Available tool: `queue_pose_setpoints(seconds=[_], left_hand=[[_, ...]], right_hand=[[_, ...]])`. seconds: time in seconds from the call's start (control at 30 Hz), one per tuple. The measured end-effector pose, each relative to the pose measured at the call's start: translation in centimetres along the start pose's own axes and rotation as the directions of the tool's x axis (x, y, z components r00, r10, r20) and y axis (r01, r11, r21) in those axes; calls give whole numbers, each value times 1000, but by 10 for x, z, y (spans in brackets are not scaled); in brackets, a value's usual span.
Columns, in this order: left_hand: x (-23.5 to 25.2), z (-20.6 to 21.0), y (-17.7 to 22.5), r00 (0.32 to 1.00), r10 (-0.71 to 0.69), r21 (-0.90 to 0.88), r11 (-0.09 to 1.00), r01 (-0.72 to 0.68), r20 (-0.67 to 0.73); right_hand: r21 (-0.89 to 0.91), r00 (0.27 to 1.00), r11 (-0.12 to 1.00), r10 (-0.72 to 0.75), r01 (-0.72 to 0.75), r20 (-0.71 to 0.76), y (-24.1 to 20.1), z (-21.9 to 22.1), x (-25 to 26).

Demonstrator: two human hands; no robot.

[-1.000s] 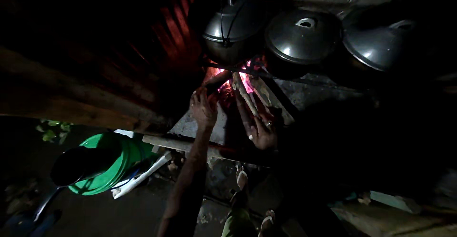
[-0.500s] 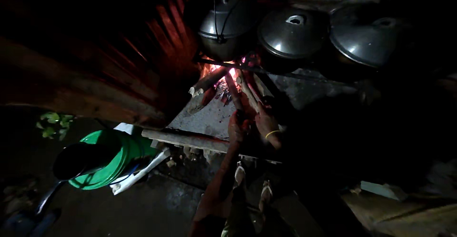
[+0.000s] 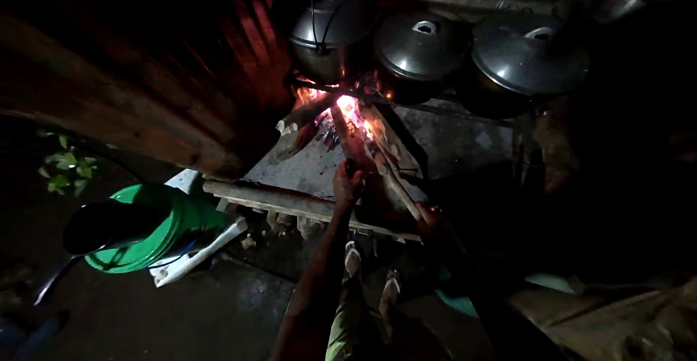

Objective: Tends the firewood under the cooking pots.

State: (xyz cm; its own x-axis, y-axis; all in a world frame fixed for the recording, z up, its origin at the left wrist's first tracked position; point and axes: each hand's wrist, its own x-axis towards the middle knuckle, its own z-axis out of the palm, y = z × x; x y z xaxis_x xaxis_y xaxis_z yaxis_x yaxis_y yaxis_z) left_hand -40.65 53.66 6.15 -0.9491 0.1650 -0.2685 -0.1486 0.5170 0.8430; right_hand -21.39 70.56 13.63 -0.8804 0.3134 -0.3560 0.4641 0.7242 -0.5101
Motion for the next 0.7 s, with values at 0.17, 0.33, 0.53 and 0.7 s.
queue_pose_setpoints(seconds=[0.17,0.33,0.53,0.7], left_hand=[[-3,0,1,1000,26,10,1000,-26,-9],[-4,2,0,1000,7,31,999,-6,-25],[-21,0,-6,999,10,-28,1000,-12,-42],[-23,8,-5,998,-24,43,999,27,-53]], right_hand=[[-31,985,997,79,-75,156,-35,-6,51],[45,991,998,33,-39,132,-52,-2,92],[235,996,969,62,-76,66,-23,-13,25],[289,1000,957,-14,10,12,-16,-19,8]])
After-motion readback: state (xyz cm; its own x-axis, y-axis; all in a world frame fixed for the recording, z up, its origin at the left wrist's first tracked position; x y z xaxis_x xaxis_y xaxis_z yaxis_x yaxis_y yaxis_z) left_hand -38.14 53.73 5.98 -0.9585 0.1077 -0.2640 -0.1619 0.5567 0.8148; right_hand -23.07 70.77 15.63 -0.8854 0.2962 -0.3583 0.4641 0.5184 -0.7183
